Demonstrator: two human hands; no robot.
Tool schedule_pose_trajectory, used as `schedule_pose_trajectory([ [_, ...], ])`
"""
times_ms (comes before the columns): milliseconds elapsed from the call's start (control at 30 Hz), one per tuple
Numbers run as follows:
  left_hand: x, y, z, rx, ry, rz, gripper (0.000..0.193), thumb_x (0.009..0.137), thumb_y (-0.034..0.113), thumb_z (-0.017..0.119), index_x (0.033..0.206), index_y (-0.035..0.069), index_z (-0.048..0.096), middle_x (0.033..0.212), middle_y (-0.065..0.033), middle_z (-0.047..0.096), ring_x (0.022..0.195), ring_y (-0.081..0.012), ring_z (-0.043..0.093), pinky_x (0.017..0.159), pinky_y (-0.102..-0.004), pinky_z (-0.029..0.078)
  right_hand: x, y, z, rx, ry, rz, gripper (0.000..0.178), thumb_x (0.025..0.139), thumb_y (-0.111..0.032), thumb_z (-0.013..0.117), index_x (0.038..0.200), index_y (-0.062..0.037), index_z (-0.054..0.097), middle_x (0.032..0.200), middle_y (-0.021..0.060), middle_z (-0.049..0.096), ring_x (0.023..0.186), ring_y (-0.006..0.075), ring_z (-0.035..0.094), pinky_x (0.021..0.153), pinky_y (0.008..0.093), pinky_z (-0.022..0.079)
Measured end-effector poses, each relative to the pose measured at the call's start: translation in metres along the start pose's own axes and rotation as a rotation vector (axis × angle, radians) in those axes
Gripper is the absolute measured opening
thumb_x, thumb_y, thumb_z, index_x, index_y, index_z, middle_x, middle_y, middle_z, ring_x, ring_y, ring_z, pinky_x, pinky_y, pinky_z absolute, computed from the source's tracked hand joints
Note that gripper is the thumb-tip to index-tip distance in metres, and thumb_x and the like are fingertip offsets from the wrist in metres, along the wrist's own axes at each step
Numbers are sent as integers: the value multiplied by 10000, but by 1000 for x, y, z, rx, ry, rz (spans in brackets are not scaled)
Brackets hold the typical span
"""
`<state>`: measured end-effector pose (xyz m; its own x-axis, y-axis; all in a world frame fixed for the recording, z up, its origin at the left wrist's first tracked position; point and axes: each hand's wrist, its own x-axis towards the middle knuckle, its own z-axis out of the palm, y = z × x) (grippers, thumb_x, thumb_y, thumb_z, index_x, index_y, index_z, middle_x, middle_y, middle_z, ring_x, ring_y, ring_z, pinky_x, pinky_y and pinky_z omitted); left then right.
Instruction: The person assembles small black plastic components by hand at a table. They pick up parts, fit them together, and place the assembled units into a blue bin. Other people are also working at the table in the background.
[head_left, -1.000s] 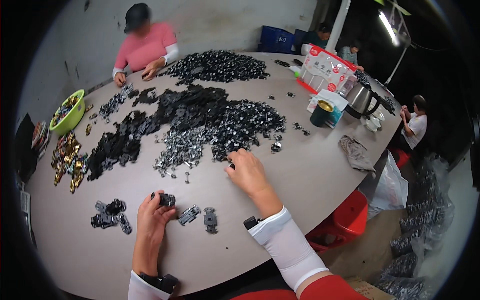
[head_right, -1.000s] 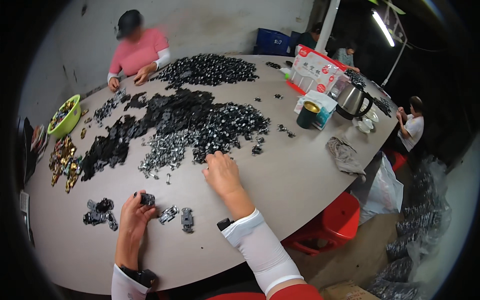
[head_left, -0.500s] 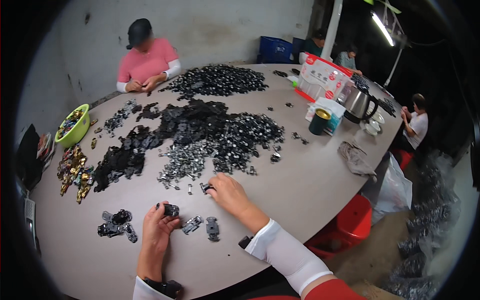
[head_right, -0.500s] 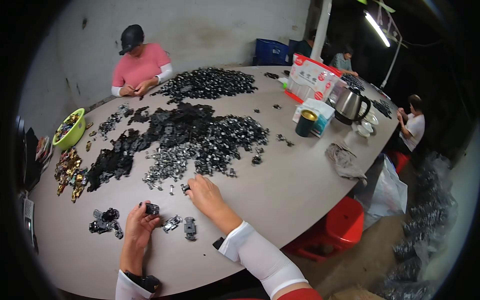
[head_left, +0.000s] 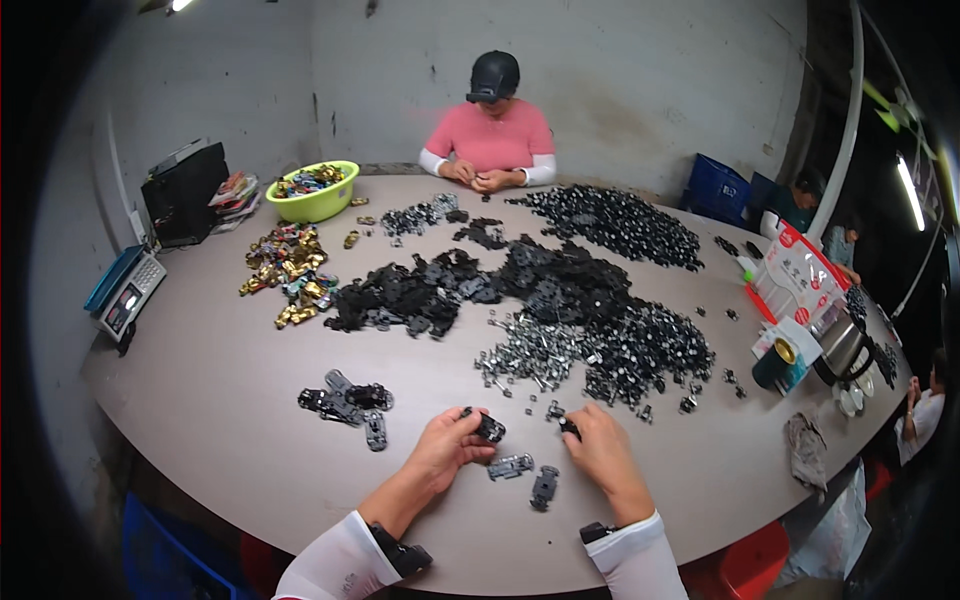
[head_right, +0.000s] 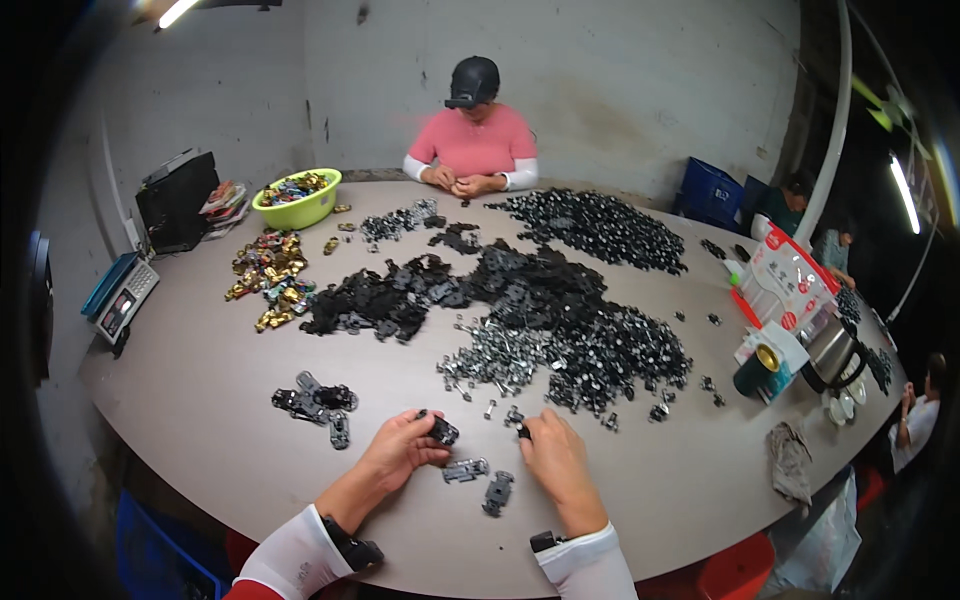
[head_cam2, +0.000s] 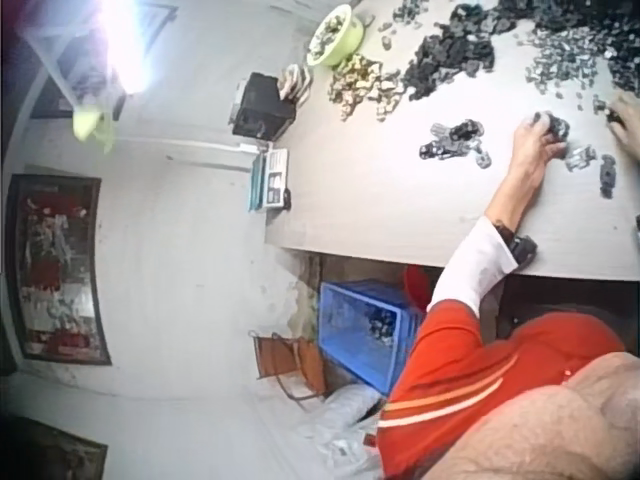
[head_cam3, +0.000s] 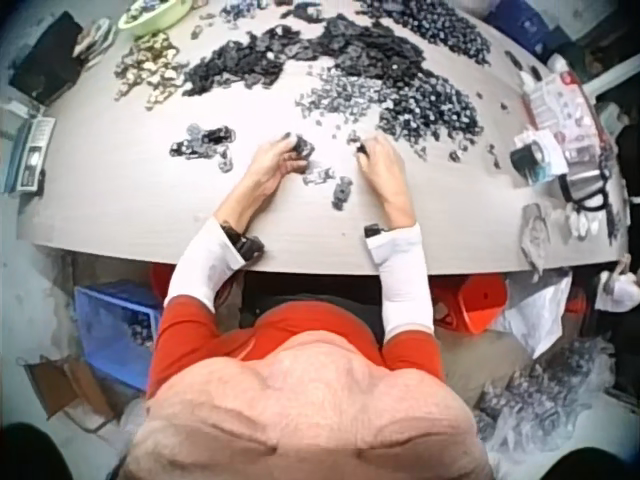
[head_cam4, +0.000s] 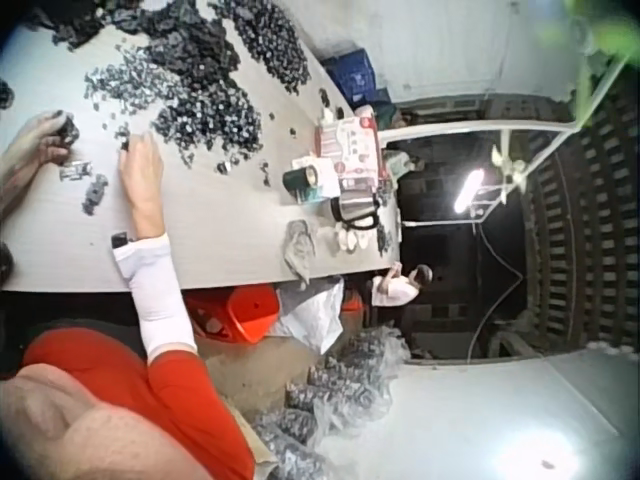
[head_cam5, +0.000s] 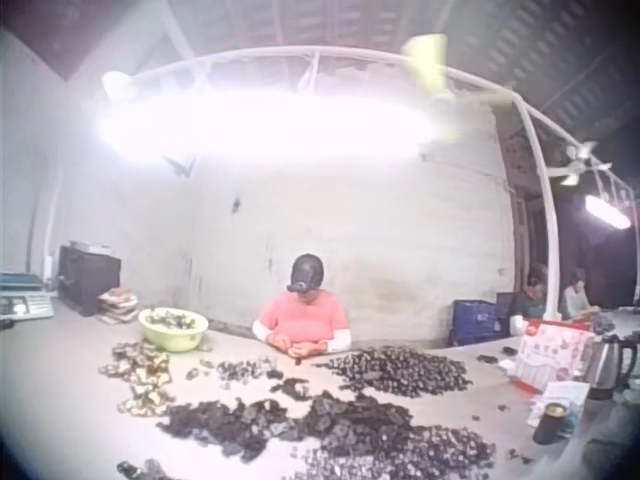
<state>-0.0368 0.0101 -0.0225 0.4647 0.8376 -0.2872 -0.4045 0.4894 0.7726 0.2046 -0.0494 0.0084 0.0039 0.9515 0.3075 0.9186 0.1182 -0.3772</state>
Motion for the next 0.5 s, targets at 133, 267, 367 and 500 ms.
schedule_pose_trajectory([
  [133, -2, 3, 2, 28, 24, 12, 223, 985, 183, 555, 1149, 31, 551, 982, -93, 663, 839, -187, 663, 756, -333, 580, -1, -3, 3, -1, 21, -20, 165, 785, -124, 710, 922, -43, 664, 916, 128, 605, 902, 325, 621, 773, 432, 514],
  [267, 4, 0, 2, 33, -13, 28, 238, 988, 196, 556, 1165, 37, 549, 987, -85, 663, 840, -177, 656, 762, -328, 572, 3, 4, 10, -18, 38, 9, 159, 785, -119, 710, 919, -44, 674, 899, 125, 614, 867, 325, 627, 749, 431, 516],
  [367, 1, 1, 4, 33, 2, 13, 234, 990, 202, 553, 1160, 42, 552, 990, -80, 663, 843, -173, 654, 760, -321, 568, 4, 2, 10, 36, 80, 7, 144, 783, -111, 706, 910, -48, 680, 879, 116, 622, 854, 314, 628, 736, 427, 514],
  [500, 1, 4, 2, 26, 1, 25, 227, 989, 203, 556, 1152, 45, 551, 994, -77, 663, 848, -170, 652, 760, -323, 570, 10, 3, 15, 134, 180, -37, 155, 782, -124, 709, 912, -43, 689, 890, 116, 658, 813, 312, 642, 727, 410, 518],
])
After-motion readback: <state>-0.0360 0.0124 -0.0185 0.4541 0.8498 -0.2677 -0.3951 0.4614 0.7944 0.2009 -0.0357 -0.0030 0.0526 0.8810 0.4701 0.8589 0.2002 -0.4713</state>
